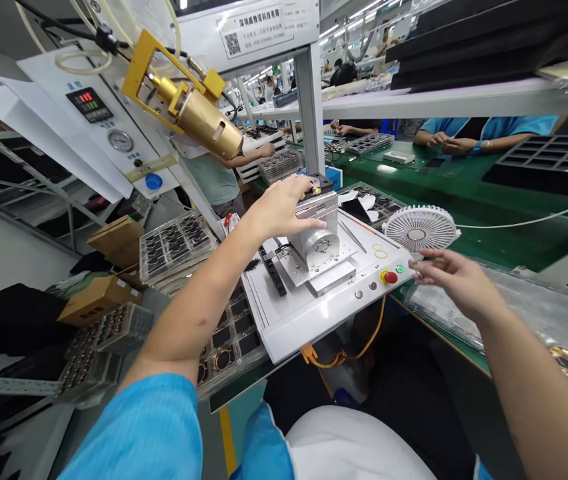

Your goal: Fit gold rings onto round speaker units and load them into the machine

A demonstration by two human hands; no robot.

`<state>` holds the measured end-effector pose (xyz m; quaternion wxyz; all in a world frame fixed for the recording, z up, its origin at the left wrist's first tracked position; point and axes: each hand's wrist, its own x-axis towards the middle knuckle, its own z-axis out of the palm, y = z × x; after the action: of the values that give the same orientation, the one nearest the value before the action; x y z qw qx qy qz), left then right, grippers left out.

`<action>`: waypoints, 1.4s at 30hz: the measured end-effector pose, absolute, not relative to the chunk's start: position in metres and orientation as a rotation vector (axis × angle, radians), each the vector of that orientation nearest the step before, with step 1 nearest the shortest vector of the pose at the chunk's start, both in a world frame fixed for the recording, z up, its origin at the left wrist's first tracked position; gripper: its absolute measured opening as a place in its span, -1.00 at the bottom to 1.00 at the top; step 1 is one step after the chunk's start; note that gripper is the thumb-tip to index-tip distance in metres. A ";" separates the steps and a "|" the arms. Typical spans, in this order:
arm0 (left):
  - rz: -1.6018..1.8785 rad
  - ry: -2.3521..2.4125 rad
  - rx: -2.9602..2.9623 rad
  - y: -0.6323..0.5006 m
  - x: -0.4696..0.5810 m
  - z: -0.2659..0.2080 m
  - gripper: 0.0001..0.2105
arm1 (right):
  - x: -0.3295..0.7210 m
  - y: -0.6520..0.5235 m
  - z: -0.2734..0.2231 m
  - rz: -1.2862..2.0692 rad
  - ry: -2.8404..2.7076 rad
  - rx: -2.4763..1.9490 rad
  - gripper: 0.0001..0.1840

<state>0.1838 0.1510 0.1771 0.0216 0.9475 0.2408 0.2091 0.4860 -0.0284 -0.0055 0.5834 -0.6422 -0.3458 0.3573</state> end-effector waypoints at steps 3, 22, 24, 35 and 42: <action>0.608 0.722 2.823 0.158 0.183 0.182 -0.29 | 0.489 -0.035 -0.044 0.986 -0.898 -1.664 -0.29; 0.835 0.818 1.724 -0.059 0.133 -0.082 -0.81 | 0.459 -0.053 -0.077 0.809 -1.418 -1.780 -0.25; 0.763 0.844 1.471 -0.076 0.132 -0.103 -0.73 | 0.436 -0.076 -0.077 0.946 -1.416 -1.552 -0.33; 0.780 0.563 0.884 -0.074 0.168 -0.120 -0.44 | 0.338 -0.127 -0.101 0.670 -1.396 -1.117 -0.22; 0.787 0.723 0.869 -0.069 0.158 -0.116 -0.46 | 0.472 -0.131 -0.073 0.333 -1.460 -2.123 -0.70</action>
<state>0.1576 -0.0687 -0.1160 0.7721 0.4011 0.3335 0.3629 0.4715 -0.1310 -0.0733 0.2684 -0.7873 -0.5412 0.1236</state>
